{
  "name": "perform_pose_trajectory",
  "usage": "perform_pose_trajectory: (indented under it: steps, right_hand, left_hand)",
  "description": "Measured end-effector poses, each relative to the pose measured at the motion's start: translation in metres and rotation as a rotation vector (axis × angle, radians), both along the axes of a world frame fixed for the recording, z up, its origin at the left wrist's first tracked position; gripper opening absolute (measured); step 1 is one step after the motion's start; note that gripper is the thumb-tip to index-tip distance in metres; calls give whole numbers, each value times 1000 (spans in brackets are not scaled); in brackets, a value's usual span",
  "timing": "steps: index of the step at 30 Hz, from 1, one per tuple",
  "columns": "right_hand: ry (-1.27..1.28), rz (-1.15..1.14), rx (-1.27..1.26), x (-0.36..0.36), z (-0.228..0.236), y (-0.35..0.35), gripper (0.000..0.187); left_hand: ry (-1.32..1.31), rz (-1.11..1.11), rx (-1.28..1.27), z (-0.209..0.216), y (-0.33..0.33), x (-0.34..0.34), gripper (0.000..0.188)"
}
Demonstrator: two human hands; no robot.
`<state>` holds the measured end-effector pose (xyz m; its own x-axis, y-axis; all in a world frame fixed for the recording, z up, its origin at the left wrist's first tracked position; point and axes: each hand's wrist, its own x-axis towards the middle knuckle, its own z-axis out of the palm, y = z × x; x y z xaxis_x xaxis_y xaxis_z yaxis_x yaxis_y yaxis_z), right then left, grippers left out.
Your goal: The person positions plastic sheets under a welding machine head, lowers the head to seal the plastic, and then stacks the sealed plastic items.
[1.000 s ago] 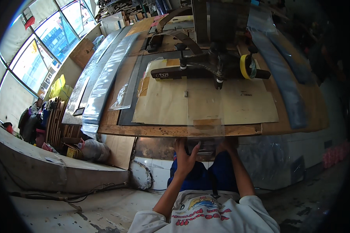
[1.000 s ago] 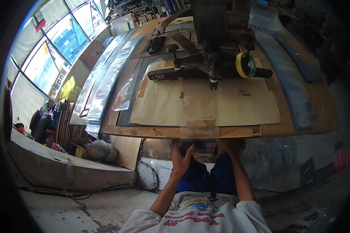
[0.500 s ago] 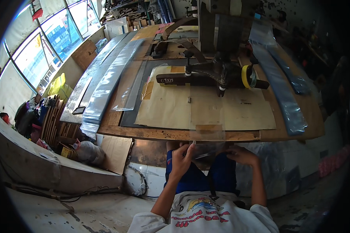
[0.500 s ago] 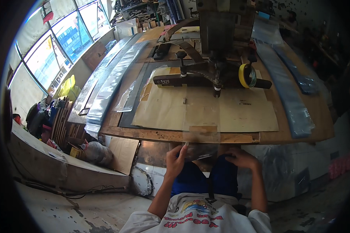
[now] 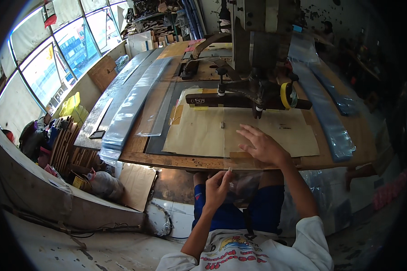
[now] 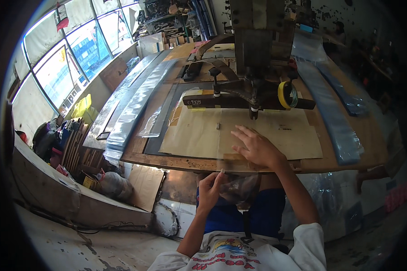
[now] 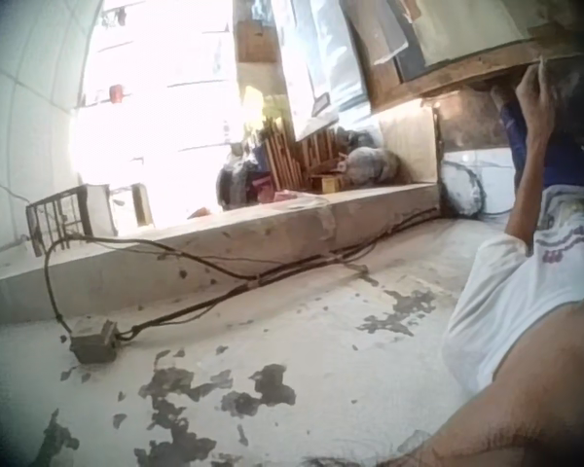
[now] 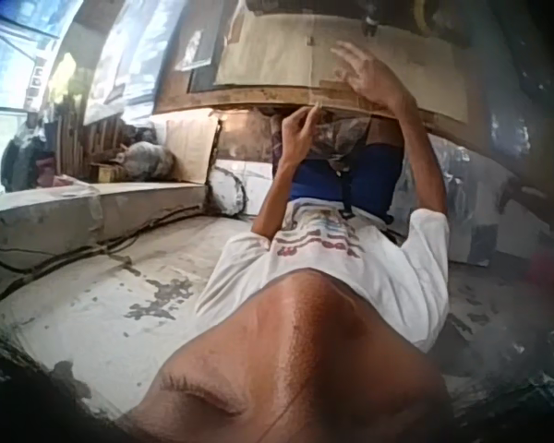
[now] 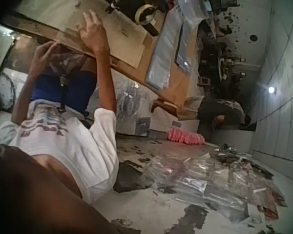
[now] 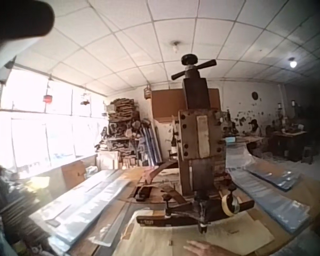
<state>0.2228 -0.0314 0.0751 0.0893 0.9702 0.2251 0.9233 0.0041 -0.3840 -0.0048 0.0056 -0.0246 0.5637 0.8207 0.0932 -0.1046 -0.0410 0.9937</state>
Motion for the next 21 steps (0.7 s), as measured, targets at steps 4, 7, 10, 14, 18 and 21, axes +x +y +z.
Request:
perform_pose_trajectory:
  steps: [4, 7, 10, 14, 18, 21]
  right_hand:
    - [-157, 27, 56, 1, -28, 14, 62]
    - [-154, -17, 9, 3, -36, 9, 65]
    - [-243, -61, 224, -5, -43, -13, 52]
    - [35, -76, -5, -32, -7, -59, 32]
    - [-38, -238, 309, -11, -20, -69, 19]
    - [97, -226, 224, 2, -21, -73, 27]
  left_hand:
    - [25, 2, -35, 0, -2, 1, 35]
    - [10, -1, -20, -1, -3, 0, 35]
    - [39, -146, -23, -4, -6, -11, 35]
    - [67, -444, -169, -8, 5, -30, 30]
    - [129, -516, -199, 10, 2, 3, 36]
    - [154, -567, -129, 8, -9, 22, 37]
